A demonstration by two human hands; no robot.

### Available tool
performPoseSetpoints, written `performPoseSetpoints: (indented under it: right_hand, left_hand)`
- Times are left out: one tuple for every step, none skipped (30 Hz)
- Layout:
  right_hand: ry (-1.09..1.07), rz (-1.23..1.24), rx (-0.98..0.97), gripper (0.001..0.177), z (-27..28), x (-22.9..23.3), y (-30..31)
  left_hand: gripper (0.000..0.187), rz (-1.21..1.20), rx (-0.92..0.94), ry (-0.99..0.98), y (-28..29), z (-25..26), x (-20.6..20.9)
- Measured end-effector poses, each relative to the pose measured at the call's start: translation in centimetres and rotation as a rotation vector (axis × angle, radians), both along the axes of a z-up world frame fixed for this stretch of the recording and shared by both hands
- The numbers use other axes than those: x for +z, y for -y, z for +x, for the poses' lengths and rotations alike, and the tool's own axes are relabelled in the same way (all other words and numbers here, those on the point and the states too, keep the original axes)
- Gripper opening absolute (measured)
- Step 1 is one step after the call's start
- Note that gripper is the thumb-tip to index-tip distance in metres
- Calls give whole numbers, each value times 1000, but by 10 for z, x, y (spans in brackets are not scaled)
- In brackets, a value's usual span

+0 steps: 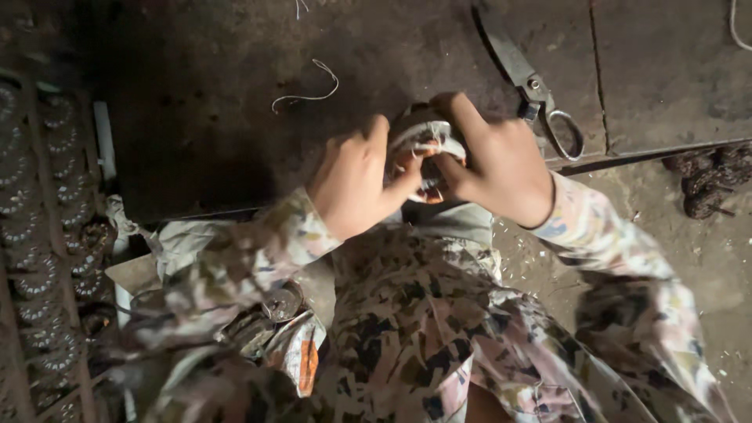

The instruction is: The person winds white thread around a copper-wound stator core held in the left hand, then uses scissors to cut the thread and places the finished unit on the table. The person then picks up another stator core and begins winding thread around it.

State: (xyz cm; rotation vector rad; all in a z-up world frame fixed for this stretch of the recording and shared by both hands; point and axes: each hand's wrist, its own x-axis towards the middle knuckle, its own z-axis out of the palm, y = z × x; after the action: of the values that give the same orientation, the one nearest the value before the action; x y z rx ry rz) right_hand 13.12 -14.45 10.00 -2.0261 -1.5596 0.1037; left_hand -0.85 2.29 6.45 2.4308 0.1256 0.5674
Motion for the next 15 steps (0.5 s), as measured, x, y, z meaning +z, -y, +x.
performPoseSetpoints:
  right_hand:
    - [12,-40,34,55,-2,7,5]
    - [25,-80,68,61,-4,14,12]
    - [44,-115,106,67,-6,22,18]
    - [59,-78,154,70,-8,30,26]
    - [77,-39,197,73,-10,39,35]
    - [96,0,239,76,-10,44,40]
    - [76,12,253,76,-12,44,45]
    - [56,24,266,76,-14,43,50]
    - [56,46,279,76,-11,43,51]
    - [-28,58,228,72,-8,39,49]
    - [-117,68,172,68,-7,31,46]
    - [-206,79,117,64,-6,21,41]
    - [-271,199,35,53,-6,10,34]
    - [-336,322,-46,42,-4,-1,24]
    - [-434,423,-116,36,-5,-11,15]
  left_hand:
    - [42,4,-60,4,0,-6,6]
    - [43,8,-121,9,1,-13,13]
    - [46,15,-162,22,3,-20,21]
    - [50,22,-203,35,8,-31,30]
    - [54,32,-250,50,11,-37,39]
    - [50,39,-271,43,13,-41,47]
    - [46,38,-291,26,16,-47,54]
    - [43,37,-311,8,18,-50,59]
    - [44,19,-318,8,16,-44,64]
    - [44,1,-326,7,14,-35,67]
    - [45,-20,-339,2,13,-27,68]
    - [44,-47,-290,77,8,-13,65]
    - [42,-86,-233,142,4,0,60]
    - [41,-124,-176,207,4,5,54]
    - [46,-136,-93,266,7,8,48]
